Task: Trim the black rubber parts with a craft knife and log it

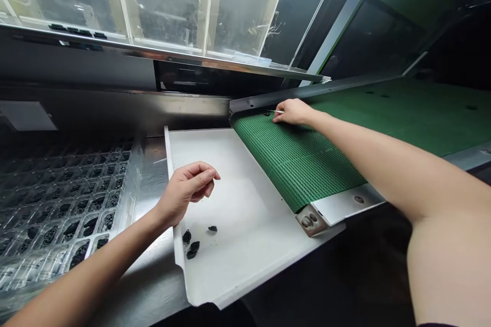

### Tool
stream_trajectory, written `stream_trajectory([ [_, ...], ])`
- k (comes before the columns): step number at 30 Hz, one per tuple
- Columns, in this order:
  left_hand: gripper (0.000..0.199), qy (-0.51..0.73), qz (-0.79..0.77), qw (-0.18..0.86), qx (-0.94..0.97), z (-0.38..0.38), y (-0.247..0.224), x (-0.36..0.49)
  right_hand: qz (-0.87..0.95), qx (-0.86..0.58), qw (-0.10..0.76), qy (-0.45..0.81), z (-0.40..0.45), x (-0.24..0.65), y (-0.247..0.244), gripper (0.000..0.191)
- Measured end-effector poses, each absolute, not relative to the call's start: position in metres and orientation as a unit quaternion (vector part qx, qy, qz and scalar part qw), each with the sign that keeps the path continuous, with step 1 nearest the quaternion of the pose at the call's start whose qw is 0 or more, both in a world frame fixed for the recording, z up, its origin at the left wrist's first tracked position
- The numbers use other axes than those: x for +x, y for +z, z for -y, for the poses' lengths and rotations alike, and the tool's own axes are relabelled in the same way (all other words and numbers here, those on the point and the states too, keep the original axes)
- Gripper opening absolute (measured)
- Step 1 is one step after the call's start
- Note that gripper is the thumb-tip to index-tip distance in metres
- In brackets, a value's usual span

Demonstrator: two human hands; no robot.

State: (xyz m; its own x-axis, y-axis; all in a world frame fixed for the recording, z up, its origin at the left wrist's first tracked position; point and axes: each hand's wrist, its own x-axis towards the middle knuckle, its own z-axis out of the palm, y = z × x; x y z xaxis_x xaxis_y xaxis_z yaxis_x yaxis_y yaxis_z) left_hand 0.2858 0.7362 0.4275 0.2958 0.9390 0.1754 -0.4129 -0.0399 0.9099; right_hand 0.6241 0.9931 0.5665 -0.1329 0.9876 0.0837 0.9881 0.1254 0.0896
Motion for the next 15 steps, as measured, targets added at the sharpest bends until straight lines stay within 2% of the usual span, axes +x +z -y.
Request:
stream_trajectory([
  [8,0.05,0.541,-0.259,0.629,0.494,-0.737,0.428,0.289,0.753,-0.65,0.039,-0.095,-1.015,0.595,0.571,0.025],
  [11,0.049,0.542,-0.248,0.633,0.495,-0.738,0.427,0.289,0.746,-0.661,0.027,-0.074,-1.024,0.587,0.567,0.025],
  [15,0.064,0.524,-0.227,0.648,0.504,-0.74,0.426,0.289,0.741,-0.67,0.025,-0.039,-1.028,0.586,0.566,0.025],
])
